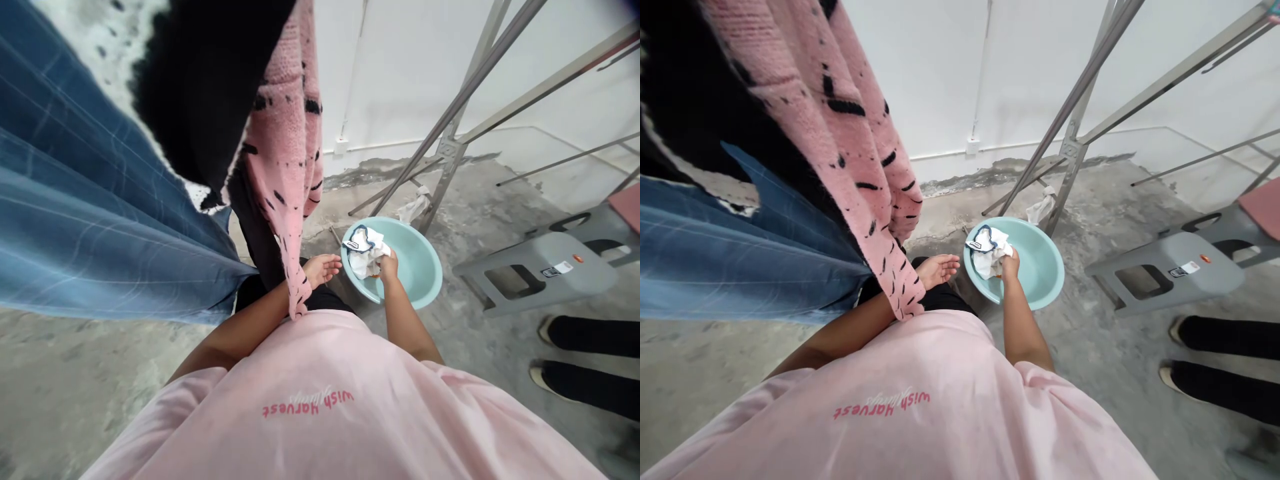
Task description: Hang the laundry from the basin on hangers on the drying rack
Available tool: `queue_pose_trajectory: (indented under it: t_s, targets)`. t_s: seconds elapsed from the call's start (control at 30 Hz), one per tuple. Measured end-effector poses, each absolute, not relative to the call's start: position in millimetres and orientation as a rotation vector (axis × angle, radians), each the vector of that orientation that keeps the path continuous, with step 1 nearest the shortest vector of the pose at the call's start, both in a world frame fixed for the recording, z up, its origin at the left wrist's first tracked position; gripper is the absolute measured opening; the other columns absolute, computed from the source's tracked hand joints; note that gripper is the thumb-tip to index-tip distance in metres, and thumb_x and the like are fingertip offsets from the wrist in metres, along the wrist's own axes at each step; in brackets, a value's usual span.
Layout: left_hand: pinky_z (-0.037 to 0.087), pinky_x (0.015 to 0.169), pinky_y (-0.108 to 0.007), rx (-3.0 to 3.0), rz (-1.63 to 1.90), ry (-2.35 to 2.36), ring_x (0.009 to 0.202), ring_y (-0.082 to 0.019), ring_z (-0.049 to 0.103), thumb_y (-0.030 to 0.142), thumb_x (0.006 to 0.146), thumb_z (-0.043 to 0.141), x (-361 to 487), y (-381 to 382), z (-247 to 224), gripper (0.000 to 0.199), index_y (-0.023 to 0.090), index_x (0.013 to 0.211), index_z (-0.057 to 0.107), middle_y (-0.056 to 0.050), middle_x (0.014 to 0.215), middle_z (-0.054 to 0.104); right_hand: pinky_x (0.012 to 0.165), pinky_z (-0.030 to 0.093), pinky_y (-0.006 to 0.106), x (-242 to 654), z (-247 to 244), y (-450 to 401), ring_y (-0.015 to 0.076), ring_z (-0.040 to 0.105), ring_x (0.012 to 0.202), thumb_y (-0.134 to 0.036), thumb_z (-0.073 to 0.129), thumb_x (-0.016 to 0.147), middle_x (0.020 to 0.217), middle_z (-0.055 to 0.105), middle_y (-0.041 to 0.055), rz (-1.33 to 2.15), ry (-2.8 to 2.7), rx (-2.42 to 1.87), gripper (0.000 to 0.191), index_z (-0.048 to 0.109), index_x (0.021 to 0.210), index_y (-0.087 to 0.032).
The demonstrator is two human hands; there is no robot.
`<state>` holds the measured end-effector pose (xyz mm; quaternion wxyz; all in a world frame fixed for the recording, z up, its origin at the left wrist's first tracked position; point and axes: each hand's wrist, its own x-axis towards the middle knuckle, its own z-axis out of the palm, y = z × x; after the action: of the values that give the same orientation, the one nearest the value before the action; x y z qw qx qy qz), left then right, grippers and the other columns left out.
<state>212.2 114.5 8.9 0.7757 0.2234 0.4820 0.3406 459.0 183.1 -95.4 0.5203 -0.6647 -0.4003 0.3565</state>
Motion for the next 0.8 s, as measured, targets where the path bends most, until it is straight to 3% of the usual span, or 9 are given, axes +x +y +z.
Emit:
queue_pose_trajectory:
  t_s: [0.17,0.4,0.6,0.7,0.8]
  targets:
    - [0.039,0.063,-0.021,0.526,0.737,1.074,0.073,-0.011,0.058,0.026,0.093,0.057,217,113,14,0.016,0.016,0.092,0.069,-0.004,0.082,0.070,0.059,0.045,0.018,467,-71,184,0.0098,0.055,0.072,-0.040,0.050,0.065,0.095,0.064,0.0045,0.874,-0.663,-1.408,0.052,0.057,0.110,-0.014]
    - [0.038,0.068,-0.024,0.687,0.821,1.163,0.079,-0.012,0.057,0.027,0.088,0.065,226,106,24,0.018,0.017,0.103,0.063,-0.005,0.095,0.067,0.070,0.054,0.023,469,-5,179,0.0109,0.060,0.077,-0.036,0.052,0.069,0.088,0.063,0.0029,0.865,-0.575,-1.086,0.035,0.058,0.098,-0.018]
    - [0.041,0.079,-0.026,0.870,0.944,1.184,0.106,-0.019,0.054,0.023,0.077,0.077,232,104,20,0.056,0.022,0.127,0.053,-0.010,0.129,0.056,0.089,0.057,0.035,449,53,163,0.0173,0.064,0.098,-0.043,0.048,0.082,0.094,0.066,0.0069,0.959,-0.634,-0.841,0.034,0.064,0.098,-0.018]
    - [0.042,0.092,-0.029,1.103,1.060,1.145,0.122,-0.023,0.049,0.021,0.069,0.083,234,104,16,0.080,0.024,0.138,0.043,-0.012,0.141,0.045,0.097,0.055,0.036,435,72,151,0.0173,0.064,0.104,-0.038,0.049,0.083,0.099,0.067,0.0071,1.080,-0.678,-0.680,0.032,0.065,0.102,-0.018]
    - [0.035,0.109,-0.032,1.315,1.225,1.176,0.136,-0.026,0.039,0.019,0.056,0.090,235,102,22,0.099,0.025,0.141,0.041,-0.012,0.148,0.038,0.102,0.053,0.036,419,79,141,0.0172,0.065,0.104,-0.034,0.052,0.079,0.101,0.068,0.0066,1.161,-0.708,-0.627,0.030,0.065,0.102,-0.018]
